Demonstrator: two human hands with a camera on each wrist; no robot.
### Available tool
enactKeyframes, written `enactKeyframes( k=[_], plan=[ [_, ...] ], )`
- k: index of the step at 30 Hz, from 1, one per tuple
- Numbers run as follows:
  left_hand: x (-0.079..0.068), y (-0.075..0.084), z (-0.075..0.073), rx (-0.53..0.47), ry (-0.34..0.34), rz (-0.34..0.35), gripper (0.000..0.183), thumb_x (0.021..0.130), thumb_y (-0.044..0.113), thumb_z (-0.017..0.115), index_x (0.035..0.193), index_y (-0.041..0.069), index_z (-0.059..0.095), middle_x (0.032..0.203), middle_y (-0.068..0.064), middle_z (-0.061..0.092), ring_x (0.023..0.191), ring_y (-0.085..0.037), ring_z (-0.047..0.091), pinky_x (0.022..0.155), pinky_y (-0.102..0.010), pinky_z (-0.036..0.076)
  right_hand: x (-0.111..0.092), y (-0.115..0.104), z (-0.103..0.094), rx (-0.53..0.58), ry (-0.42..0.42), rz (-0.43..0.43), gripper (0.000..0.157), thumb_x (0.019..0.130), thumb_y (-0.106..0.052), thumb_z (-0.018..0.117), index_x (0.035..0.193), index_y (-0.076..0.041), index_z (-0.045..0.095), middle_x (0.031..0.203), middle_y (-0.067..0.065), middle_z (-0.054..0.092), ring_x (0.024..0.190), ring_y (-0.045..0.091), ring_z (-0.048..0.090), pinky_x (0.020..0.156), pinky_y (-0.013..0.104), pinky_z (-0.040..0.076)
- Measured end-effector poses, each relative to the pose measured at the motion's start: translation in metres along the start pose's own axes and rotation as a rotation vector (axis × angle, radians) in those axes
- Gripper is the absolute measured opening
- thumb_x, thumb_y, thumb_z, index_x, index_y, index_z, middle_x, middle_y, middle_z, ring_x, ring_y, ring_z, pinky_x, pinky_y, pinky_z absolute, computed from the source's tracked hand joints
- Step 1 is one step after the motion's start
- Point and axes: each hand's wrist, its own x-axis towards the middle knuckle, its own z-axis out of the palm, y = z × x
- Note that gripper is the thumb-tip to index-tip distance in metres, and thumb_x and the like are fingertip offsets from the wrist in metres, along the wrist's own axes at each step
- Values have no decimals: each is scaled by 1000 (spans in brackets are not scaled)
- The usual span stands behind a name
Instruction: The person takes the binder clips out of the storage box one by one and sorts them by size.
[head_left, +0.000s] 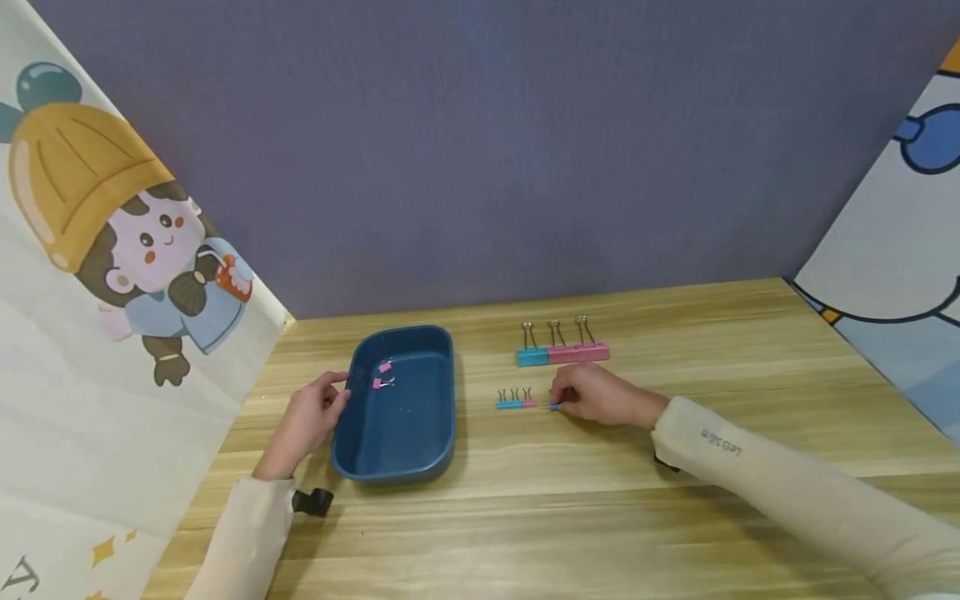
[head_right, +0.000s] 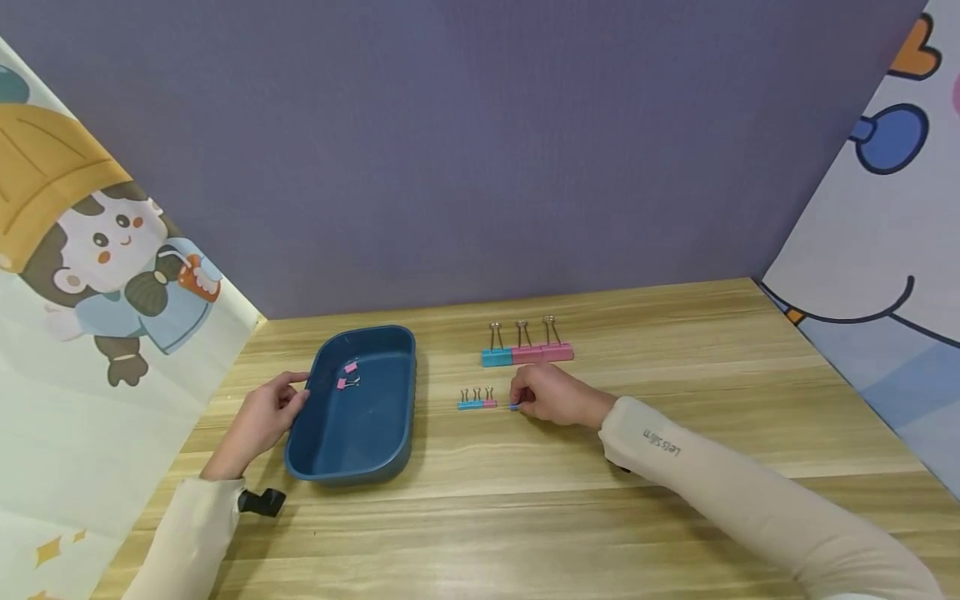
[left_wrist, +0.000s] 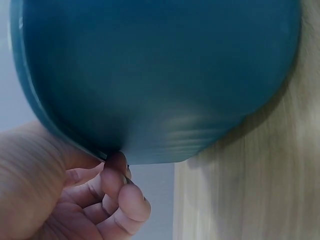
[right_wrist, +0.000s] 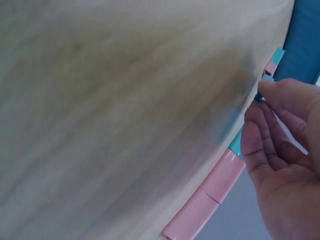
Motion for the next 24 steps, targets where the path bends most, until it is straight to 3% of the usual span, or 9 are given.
enactKeyframes(
  k=[24],
  plan=[
    [-1,-1,0,-3,2,-2,29,94,7,57,121,-5,57,65,-1,53,50,-14,45,46,-27,38,16,-5,6,-19,-6,43,11,80,-3,74,86,-11,71,83,-5,60,74,6,56,64,22,49]
  ],
)
